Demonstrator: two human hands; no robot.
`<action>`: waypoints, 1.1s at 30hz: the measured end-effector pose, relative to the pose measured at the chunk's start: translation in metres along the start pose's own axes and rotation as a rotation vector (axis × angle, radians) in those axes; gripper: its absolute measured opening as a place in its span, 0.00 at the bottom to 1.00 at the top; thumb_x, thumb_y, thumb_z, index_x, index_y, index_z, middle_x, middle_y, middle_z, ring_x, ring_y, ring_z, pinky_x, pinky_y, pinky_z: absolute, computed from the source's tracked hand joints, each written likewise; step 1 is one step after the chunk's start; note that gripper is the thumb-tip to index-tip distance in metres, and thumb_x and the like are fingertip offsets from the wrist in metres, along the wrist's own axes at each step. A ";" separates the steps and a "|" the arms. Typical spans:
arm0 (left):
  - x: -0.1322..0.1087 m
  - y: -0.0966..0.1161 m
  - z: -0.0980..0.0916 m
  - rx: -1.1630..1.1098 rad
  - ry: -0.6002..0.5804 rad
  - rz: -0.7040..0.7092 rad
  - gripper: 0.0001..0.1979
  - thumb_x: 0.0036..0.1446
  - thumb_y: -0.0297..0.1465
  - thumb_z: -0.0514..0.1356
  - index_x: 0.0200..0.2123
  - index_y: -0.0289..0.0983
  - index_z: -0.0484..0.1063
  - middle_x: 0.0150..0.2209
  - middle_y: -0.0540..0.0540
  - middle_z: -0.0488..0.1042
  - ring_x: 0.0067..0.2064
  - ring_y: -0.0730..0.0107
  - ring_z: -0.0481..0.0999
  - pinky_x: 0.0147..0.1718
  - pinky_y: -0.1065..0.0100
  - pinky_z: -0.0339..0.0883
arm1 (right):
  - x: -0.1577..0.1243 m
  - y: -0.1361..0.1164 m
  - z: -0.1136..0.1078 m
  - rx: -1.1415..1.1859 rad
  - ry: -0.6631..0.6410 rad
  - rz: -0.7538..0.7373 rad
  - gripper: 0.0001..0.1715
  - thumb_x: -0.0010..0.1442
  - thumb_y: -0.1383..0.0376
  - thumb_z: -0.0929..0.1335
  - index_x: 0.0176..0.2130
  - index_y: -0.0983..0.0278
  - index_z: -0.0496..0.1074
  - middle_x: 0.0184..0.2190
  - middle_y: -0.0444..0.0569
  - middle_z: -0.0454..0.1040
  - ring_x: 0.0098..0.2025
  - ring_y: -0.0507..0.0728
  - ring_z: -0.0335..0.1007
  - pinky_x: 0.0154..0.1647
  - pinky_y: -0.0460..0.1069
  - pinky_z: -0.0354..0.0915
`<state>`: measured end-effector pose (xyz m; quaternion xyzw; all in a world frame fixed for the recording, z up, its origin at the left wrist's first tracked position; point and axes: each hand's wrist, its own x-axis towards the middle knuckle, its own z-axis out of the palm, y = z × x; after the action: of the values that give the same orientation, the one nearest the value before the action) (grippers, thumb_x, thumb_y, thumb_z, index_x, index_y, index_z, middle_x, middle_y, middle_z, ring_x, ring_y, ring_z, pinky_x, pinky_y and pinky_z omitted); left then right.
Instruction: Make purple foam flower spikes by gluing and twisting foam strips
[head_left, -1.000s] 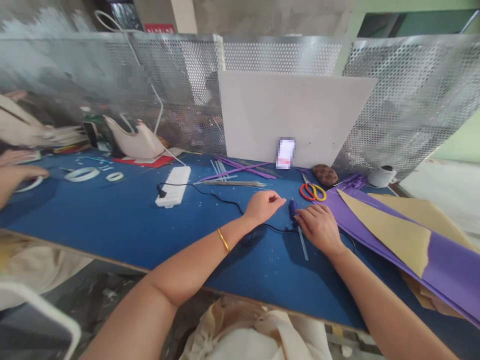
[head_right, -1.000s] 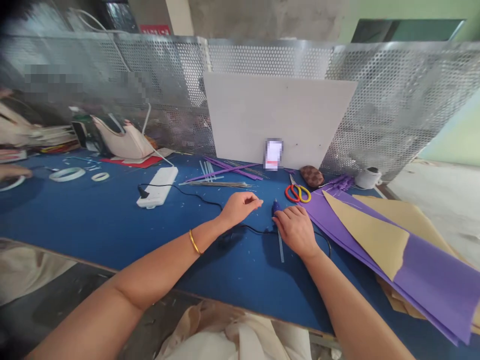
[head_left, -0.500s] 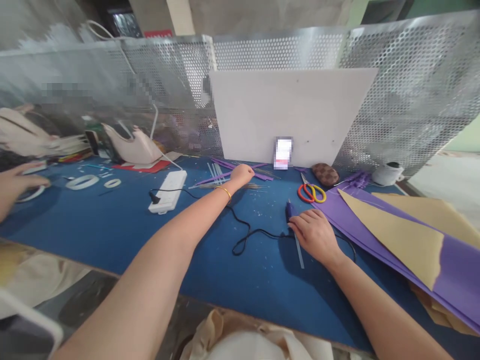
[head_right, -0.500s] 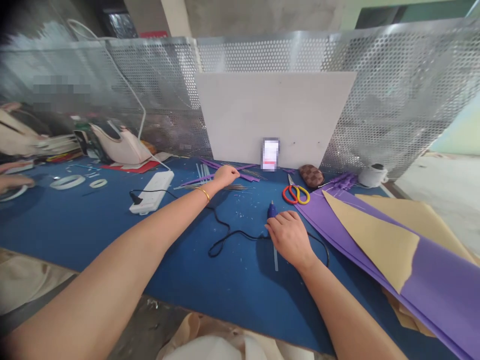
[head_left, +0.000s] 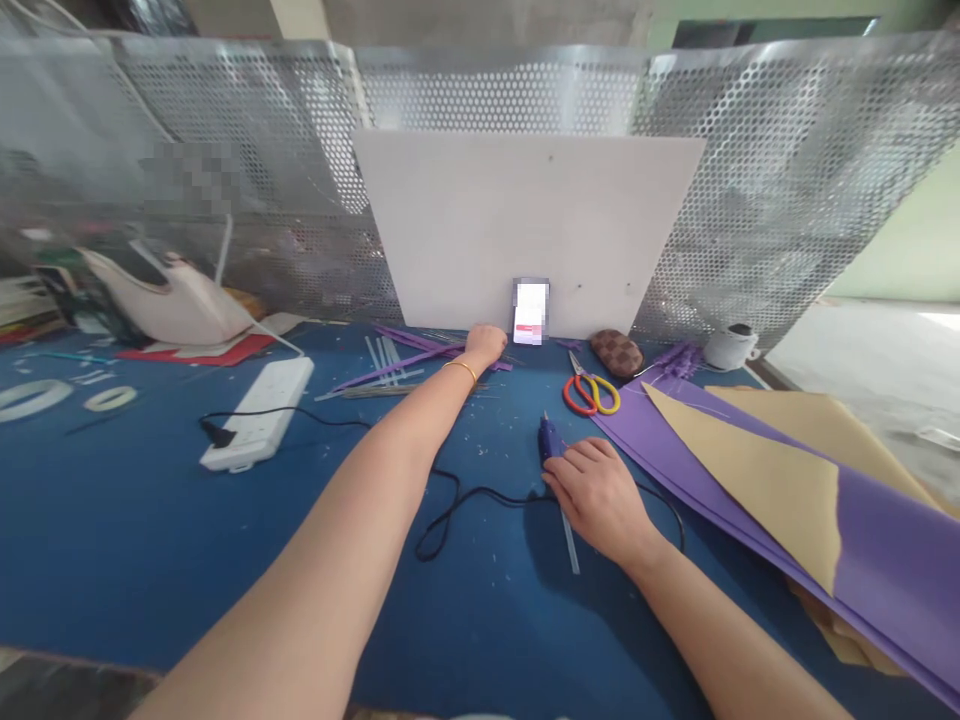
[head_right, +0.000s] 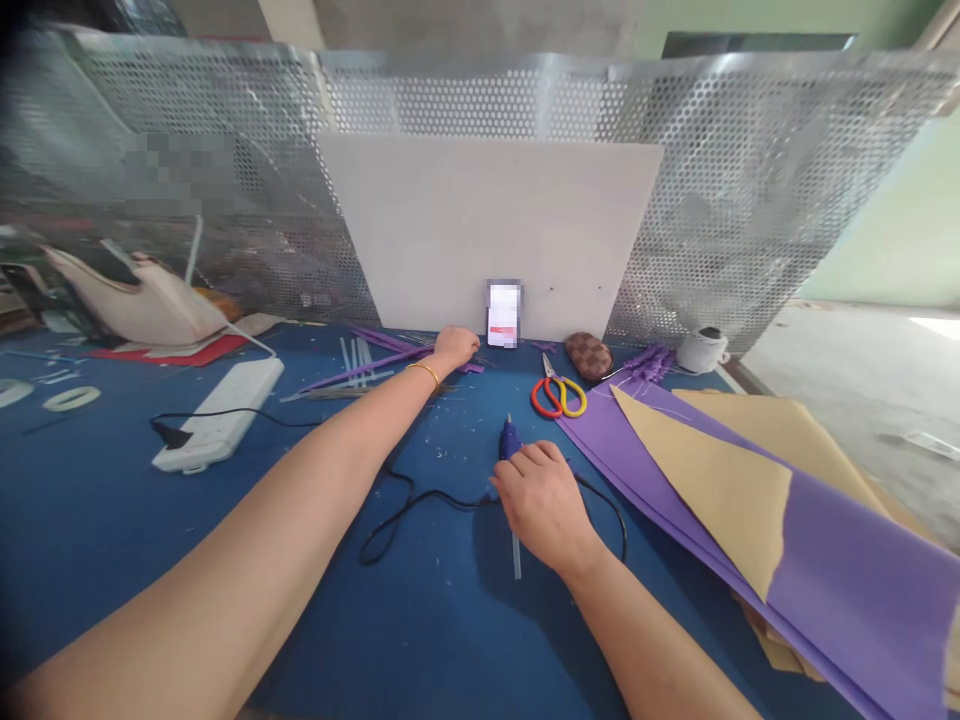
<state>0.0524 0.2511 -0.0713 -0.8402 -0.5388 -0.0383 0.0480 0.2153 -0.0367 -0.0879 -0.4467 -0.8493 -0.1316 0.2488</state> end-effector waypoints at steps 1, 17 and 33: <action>0.004 0.000 0.002 0.026 0.005 0.035 0.19 0.63 0.37 0.59 0.54 0.36 0.68 0.53 0.40 0.70 0.49 0.59 0.74 0.46 0.53 0.71 | 0.000 0.000 0.000 0.002 -0.003 0.000 0.11 0.66 0.67 0.64 0.34 0.65 0.73 0.26 0.47 0.71 0.32 0.56 0.62 0.42 0.52 0.55; 0.006 -0.013 0.008 0.133 0.246 0.307 0.12 0.63 0.24 0.53 0.41 0.31 0.76 0.43 0.36 0.76 0.49 0.58 0.74 0.58 0.48 0.57 | 0.002 -0.001 -0.001 -0.009 -0.043 -0.003 0.12 0.66 0.67 0.63 0.31 0.64 0.72 0.25 0.47 0.70 0.32 0.56 0.61 0.43 0.52 0.55; -0.028 -0.024 -0.071 -0.215 0.589 -0.072 0.16 0.66 0.32 0.47 0.45 0.41 0.75 0.42 0.45 0.80 0.41 0.62 0.76 0.37 0.63 0.61 | 0.000 0.004 -0.001 -0.036 -0.045 0.009 0.11 0.66 0.67 0.64 0.33 0.65 0.74 0.26 0.47 0.73 0.32 0.57 0.62 0.39 0.52 0.53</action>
<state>0.0182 0.2269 -0.0033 -0.7737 -0.5238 -0.3385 0.1117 0.2190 -0.0347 -0.0874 -0.4578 -0.8501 -0.1357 0.2218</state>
